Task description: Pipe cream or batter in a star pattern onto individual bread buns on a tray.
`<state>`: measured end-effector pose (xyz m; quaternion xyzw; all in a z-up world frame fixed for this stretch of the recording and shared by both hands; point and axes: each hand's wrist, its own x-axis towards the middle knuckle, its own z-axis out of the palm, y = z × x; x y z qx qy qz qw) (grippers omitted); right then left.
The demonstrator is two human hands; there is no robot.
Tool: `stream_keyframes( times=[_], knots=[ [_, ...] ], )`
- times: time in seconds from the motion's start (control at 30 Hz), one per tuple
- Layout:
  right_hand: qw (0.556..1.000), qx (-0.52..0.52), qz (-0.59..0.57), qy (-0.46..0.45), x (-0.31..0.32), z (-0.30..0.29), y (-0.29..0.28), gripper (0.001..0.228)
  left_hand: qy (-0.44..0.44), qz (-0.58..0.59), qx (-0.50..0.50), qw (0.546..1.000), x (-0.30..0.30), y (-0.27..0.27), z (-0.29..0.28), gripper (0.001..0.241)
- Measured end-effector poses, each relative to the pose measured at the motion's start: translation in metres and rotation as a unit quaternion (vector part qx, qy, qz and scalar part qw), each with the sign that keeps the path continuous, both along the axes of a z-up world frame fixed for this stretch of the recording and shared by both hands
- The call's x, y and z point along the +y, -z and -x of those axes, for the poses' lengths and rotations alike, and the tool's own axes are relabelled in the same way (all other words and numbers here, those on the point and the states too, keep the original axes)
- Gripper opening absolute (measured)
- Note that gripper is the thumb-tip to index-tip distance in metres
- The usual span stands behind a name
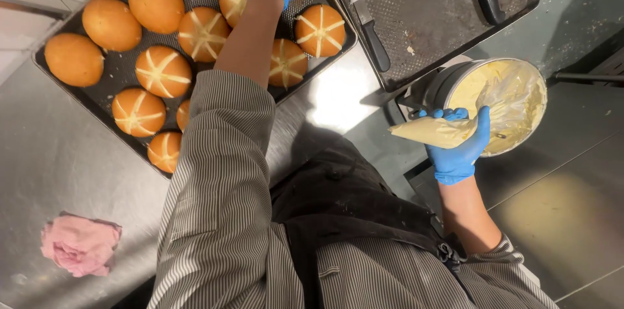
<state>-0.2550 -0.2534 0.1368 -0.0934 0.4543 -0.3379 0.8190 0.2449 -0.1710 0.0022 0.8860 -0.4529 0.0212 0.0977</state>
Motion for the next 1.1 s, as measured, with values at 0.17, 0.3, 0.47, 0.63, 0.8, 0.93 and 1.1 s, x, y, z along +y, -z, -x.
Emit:
stream_keyframes(
  times=[0.17, 0.3, 0.47, 0.63, 0.8, 0.93, 1.1],
  knots=[
    [0.999, -0.021, 0.027, -0.038, -0.026, 0.006, 0.007, 0.045, -0.029, 0.023, 0.181, 0.983, 0.036, -0.076, 0.038, 0.035],
    [0.995, -0.031, 0.069, -0.072, -0.049, 0.002, 0.024, 0.044, 0.065, 0.06, 0.104, 0.991, 0.104, -0.163, 0.131, 0.089],
    [0.983, -0.108, 0.046, -0.139, -0.055, -0.041, 0.018, 0.041, 0.062, 0.081, 0.265, 0.959, 0.176, -0.141, 0.26, 0.087],
    [0.972, -0.073, 0.02, -0.222, -0.045, -0.087, 0.009, 0.044, -0.02, 0.056, 0.245, 0.968, 0.201, -0.044, 0.323, 0.082],
    [0.948, -0.12, 0.127, -0.266, -0.015, -0.12, -0.002, 0.056, -0.103, 0.198, 0.155, 0.962, 0.212, -0.055, 0.355, 0.093],
    [0.917, -0.207, 0.027, -0.34, 0.0, -0.131, -0.011, 0.06, -0.169, 0.2, 0.148, 0.954, 0.229, -0.024, 0.389, 0.078],
    [0.898, -0.196, 0.043, -0.391, 0.011, -0.134, 0.003, 0.033, -0.158, 0.156, 0.242, 0.944, 0.229, -0.019, 0.395, 0.065]
  ],
)
